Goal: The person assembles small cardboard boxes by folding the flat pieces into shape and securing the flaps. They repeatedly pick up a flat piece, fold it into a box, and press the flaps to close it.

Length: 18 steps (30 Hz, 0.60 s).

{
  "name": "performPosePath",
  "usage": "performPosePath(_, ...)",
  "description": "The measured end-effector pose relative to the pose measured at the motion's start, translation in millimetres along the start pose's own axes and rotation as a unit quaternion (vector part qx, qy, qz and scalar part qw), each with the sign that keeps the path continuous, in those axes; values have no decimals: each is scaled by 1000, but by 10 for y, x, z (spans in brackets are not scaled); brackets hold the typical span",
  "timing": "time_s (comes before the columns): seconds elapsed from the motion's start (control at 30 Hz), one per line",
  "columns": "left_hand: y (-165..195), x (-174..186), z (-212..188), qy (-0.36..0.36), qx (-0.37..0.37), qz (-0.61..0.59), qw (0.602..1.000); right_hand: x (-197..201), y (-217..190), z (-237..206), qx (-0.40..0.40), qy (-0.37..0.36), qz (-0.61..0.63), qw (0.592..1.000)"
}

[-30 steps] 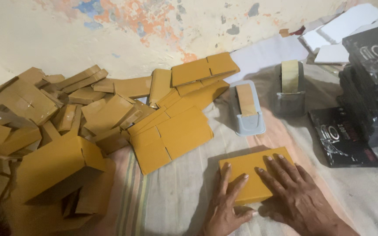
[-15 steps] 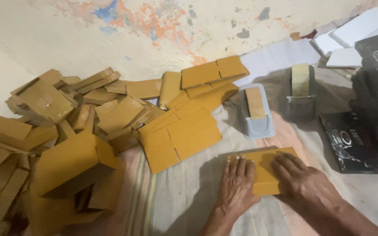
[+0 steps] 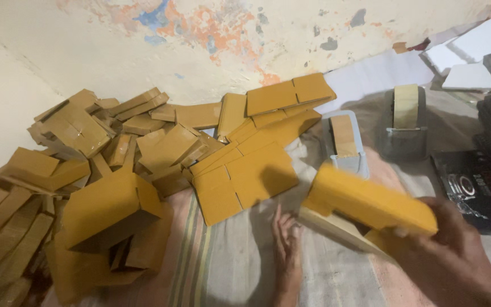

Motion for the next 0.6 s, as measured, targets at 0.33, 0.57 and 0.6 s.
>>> performPosePath(0.33, -530, 543, 878, 156, 75, -340, 924, -1438, -128, -111, -44, -135, 241, 960)
performPosePath(0.57, 80, 780, 1282, 238, 212, -330, 889, -1409, 510, -244, 118, -347, -15, 930)
performPosePath(0.6, 111, 822, 1315, 235, 218, -319, 892, -1353, 574, -243, 142, -353, -43, 924)
Point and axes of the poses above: each hand's wrist, its own z-axis towards the middle knuckle, its own x-axis out of the back of the hand, y = z × x, the point moved 2 cm from there along z, towards the middle knuckle, and after that the axes turned 4 degrees about x, right-handed, at the moved point
